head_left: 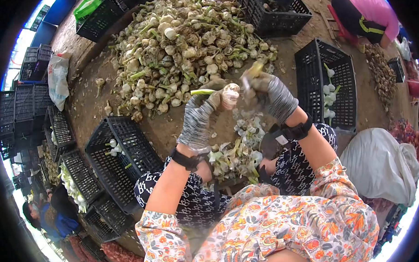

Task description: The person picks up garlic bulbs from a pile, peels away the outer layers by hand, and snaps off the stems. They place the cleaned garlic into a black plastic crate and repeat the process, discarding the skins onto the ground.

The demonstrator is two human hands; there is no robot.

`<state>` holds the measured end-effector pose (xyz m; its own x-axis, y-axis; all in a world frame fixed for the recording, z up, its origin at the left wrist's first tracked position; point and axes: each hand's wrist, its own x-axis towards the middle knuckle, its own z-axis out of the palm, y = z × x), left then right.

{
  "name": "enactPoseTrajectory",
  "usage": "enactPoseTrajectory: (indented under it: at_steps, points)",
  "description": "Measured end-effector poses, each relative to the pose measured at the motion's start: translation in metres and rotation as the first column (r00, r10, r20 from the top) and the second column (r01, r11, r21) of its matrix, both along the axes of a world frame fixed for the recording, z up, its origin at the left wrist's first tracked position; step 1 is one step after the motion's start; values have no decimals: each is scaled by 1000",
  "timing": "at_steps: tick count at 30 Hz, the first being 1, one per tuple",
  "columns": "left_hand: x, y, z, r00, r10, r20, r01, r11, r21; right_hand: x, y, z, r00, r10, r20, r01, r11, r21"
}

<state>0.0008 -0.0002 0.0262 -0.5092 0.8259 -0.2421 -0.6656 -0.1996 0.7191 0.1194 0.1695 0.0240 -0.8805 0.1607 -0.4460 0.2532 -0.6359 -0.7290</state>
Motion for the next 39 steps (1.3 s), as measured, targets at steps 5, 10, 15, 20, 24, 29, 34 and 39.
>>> enactPoseTrajectory:
  at_steps: [5,10,15,20,24,29,34,39]
  points:
    - [-10,-2,-17,989,63,-132,-82,987,-139,6,-9,-13,959,151,242,-269,193,944]
    - [-4,3,-20,873,21,-487,-79,992,-99,-4,-5,10,991,-115,-71,135,806,577]
    - [4,6,-12,700,-43,-713,-64,990,-123,-2,-20,13,997,-72,13,52,821,568]
    - [4,5,-3,853,-11,-521,-29,997,-67,5,-8,9,991,-130,-11,129,965,229]
    - [8,8,-7,870,-25,-492,-17,997,-80,3,-16,13,987,-151,-53,160,929,335]
    - [16,9,5,956,-109,-274,42,971,-237,-2,-18,4,986,-127,104,53,845,532]
    - [8,4,-12,942,-258,-214,171,919,-355,0,-27,-23,987,-115,-110,159,650,743]
    - [28,15,-26,700,-251,-668,-57,913,-403,0,-38,-6,990,-127,62,-33,222,975]
